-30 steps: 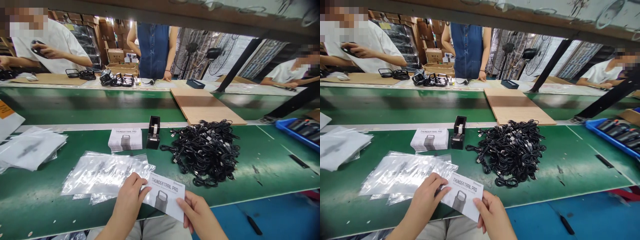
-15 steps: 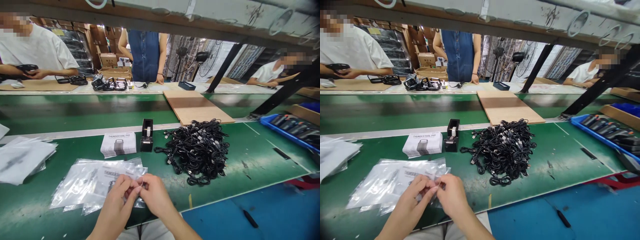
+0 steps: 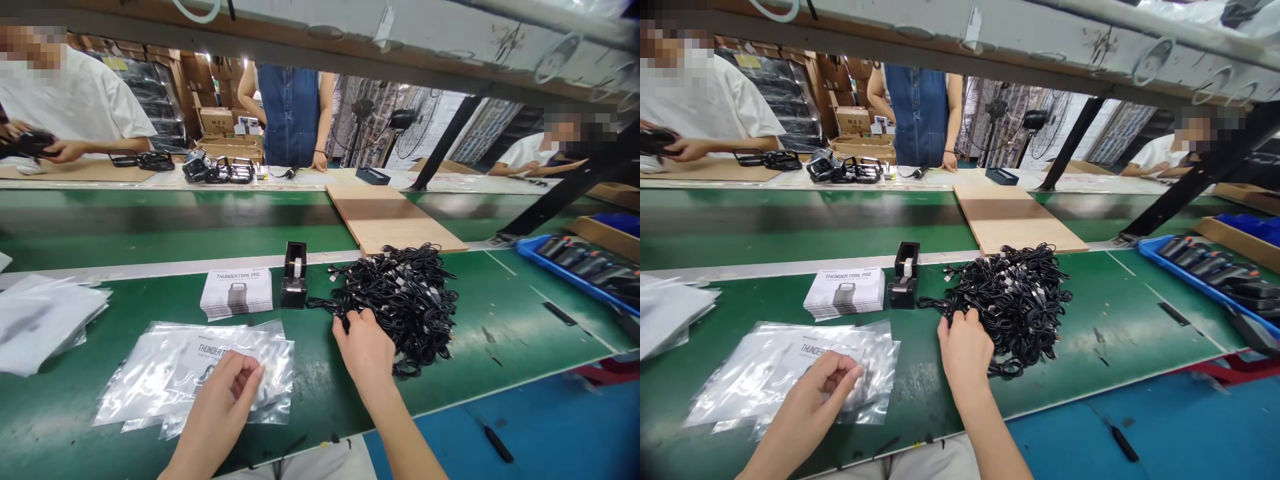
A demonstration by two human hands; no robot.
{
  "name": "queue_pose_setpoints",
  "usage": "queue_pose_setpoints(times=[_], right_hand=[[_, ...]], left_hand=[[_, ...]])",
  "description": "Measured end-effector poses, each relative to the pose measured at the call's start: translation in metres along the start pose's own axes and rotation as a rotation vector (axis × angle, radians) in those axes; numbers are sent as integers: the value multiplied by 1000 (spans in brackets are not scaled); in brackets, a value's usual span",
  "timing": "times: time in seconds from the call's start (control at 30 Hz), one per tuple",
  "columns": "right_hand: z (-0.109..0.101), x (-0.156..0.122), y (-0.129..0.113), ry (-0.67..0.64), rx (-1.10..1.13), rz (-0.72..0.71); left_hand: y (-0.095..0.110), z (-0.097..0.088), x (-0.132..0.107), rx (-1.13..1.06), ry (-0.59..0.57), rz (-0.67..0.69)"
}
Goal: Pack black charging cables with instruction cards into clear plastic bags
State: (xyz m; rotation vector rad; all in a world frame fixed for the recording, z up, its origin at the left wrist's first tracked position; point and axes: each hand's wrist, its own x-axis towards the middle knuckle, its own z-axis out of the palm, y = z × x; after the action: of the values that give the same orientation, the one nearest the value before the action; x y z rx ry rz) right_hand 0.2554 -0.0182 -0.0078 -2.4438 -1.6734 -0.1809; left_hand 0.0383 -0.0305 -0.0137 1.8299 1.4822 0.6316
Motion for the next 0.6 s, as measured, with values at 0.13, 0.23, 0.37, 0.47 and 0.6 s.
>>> queue_pose_setpoints(times=[0.13,0.23,0.37,0.47,0.6], right_hand=[[5,-13,0,103,333,-84],[-3,-28,-6,-58,725,-251],[-17,-45,-22,-499,813,-463],[-22,-48,-28,-533,625,-465],[-24,-43,-35,-564,559,-454]], left_hand=[[0,-2,1,-5,4,-3],[-3,-2,1,-17,-31,-11],[-7,-1,2,-99,-32,-15],[-9,-1,0,-190,-4,3],[-6,-3,-3,-300,10,5]])
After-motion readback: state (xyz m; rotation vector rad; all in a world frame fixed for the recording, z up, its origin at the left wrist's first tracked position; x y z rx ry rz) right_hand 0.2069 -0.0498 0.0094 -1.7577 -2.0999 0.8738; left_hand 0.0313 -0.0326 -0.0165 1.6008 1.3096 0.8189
